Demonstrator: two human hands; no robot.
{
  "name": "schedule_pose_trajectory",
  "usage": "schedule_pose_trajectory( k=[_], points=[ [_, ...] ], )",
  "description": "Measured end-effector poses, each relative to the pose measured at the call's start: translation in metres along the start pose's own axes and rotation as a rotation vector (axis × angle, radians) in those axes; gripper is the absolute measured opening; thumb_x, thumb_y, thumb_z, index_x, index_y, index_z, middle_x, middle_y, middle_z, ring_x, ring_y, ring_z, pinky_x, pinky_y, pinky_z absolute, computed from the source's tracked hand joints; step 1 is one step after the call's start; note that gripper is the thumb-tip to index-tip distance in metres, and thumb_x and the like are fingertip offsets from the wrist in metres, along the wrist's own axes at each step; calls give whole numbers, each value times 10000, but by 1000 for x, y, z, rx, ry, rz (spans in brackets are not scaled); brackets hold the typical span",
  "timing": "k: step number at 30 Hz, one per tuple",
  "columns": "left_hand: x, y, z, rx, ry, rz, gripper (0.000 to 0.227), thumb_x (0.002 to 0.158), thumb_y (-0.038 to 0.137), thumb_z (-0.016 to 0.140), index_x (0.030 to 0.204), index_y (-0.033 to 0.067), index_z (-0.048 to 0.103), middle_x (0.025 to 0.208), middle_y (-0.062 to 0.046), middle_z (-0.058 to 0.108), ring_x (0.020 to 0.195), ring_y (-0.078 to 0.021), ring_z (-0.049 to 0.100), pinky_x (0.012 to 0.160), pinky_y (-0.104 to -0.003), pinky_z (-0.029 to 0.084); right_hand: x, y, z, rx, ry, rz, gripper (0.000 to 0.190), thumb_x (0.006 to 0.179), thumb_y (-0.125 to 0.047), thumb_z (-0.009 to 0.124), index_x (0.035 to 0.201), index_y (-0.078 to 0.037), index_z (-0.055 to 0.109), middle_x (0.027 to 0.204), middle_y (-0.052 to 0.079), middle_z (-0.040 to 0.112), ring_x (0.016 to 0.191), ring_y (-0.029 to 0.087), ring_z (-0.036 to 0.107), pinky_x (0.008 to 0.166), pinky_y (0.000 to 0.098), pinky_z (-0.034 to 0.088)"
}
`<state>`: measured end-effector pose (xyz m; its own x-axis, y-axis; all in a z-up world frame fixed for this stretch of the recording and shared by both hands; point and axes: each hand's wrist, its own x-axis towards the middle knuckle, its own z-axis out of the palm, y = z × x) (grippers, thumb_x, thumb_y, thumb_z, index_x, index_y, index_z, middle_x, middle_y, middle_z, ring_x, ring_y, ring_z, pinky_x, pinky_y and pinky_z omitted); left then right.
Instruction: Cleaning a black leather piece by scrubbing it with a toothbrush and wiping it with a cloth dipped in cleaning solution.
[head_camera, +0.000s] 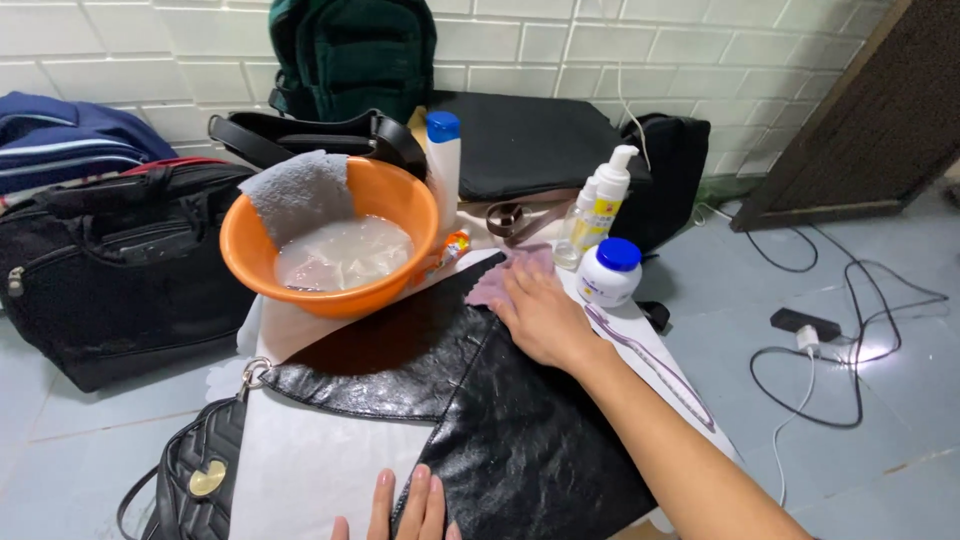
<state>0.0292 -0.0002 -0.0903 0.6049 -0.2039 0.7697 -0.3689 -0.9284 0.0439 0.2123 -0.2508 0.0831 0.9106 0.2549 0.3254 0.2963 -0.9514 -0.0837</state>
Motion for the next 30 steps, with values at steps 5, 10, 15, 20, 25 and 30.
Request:
schedule_pose_trajectory(
  k=[5,10,15,20,25,30],
  points=[
    [5,5,-18,59,-118,-76,538,822,483,537,1302,258,631,1501,41,557,1475,-287,429,1131,-772,241,-70,-56,-67,147,-23,-18,435,969,-231,507,1360,-52,572,1460,183,559,1282,391,557,1008,490,470],
    [-5,-2,-17,98,-201,-106,605,743,492,583,1309,286,630,1523,79,536,1506,-246,403,1159,-780,246,-165,-72,-86,320,26,-168,451,874,-131,629,1309,-12,641,1439,174,607,1362,337,540,1053,418,455],
    [41,16,-46,-63,-84,-377,449,676,328,729,1123,296,727,1203,125,740,1437,-248,516,1296,-598,175,-248,-46,-36,313,-41,-132,502,961,-287,639,1432,-119,600,1579,98,503,1486,309,361,1123,594,293],
    [203,38,-73,-177,-173,-62,494,856,251,668,1310,57,647,1483,-127,594,1411,-302,520,1095,-477,366,-172,-63,-81,257,109,-96,554,956,-293,596,1416,11,540,1545,203,483,1454,389,406,1138,483,327],
    [240,31,-14,-212,-621,-22,591,1031,384,427,1555,110,417,1667,-87,350,1561,-228,254,1179,-564,257,-71,-27,-59,124,-207,-36,680,1071,-462,361,1536,33,394,1631,260,313,1523,461,229,1223,557,146],
    [247,33,-19,-248,-717,-138,568,1064,399,346,1541,102,434,1650,-87,374,1519,-227,334,1242,-509,166,0,-16,-14,9,-312,-28,743,1056,-493,275,1587,27,273,1680,300,128,1568,472,47,1255,535,83]
  ],
)
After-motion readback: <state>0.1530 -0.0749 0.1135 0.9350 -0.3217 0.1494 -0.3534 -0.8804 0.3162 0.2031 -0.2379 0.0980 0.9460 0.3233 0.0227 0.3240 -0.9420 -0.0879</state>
